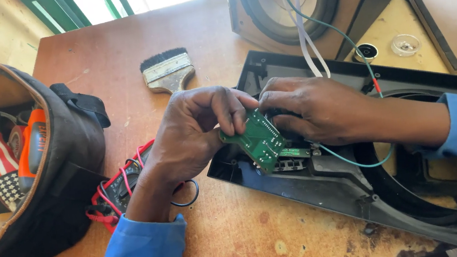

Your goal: Repairing a circuit board by soldering components and reconnecting internal wiring and ribbon cables.

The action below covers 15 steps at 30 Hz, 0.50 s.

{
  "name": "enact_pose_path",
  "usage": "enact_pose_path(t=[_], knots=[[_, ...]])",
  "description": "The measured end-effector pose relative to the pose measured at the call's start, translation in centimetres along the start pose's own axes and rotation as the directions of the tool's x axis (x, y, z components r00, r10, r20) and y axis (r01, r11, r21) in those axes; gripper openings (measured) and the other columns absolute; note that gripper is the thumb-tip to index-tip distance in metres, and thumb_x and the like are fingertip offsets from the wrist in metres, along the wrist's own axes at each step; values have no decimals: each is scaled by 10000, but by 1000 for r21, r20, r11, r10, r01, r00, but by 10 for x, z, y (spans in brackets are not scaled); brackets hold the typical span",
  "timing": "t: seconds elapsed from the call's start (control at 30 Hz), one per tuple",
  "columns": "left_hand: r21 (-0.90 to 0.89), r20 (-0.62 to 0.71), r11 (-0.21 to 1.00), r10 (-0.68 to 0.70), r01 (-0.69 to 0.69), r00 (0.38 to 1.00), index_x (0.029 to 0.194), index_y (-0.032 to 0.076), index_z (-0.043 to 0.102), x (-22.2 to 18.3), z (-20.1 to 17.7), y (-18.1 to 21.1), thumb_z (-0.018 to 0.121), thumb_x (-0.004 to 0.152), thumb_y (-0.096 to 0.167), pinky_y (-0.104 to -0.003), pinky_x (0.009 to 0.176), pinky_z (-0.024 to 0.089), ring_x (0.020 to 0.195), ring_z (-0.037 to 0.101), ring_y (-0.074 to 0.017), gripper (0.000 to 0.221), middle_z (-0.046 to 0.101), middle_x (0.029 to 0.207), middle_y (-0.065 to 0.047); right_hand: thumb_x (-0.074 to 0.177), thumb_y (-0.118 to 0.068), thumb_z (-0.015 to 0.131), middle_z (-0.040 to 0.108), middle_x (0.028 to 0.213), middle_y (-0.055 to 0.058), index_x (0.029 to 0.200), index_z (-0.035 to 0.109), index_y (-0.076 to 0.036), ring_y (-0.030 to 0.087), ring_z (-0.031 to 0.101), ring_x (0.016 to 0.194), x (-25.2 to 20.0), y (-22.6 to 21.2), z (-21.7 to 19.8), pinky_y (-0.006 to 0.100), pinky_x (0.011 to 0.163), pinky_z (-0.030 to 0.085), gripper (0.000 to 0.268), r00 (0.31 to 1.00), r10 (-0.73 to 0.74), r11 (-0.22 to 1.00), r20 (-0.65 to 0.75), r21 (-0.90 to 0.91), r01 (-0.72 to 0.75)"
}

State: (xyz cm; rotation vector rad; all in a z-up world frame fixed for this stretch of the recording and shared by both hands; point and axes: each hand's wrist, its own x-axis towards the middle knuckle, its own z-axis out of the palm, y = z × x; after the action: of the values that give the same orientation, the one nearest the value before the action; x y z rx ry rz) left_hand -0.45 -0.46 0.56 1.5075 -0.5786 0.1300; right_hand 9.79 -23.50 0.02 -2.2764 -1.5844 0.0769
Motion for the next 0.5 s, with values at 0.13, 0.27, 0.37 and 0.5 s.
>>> enact_pose_path(t=[0.13,0.27,0.37,0.5], knots=[[-17,-38,1000,-19,18,999,676,162,548,-2,-4,-2,636,770,-221,-320,933,580,1126,685,-229,404,631,762,19,1006,-288,542,672,1157,59,1215,602,-140,284,679,902,-3,-3,-5,457,701,521,264,999,10,1000,-41,-29,-11],[-86,-64,995,48,-54,997,665,167,545,-1,-8,-9,807,804,8,-310,941,553,1094,667,-229,337,630,750,3,1058,-363,389,707,1206,145,1282,565,-71,354,701,955,-9,-4,-9,490,737,523,408,994,-7,999,-112,-35,4],[-48,-68,995,88,-91,994,746,174,592,0,-6,-9,790,854,85,-317,1007,547,1115,667,-216,242,660,821,23,1070,-285,370,693,1279,195,1372,538,-73,399,686,1103,-11,0,-9,471,831,518,406,984,-85,996,-154,14,88],[30,-168,997,69,-65,983,885,162,576,3,8,-8,821,842,172,-343,924,639,1152,719,-252,249,698,907,-8,1061,-431,213,709,1065,69,1362,518,-176,266,633,628,-7,6,-12,418,629,462,499,992,-9,998,-124,61,17]])
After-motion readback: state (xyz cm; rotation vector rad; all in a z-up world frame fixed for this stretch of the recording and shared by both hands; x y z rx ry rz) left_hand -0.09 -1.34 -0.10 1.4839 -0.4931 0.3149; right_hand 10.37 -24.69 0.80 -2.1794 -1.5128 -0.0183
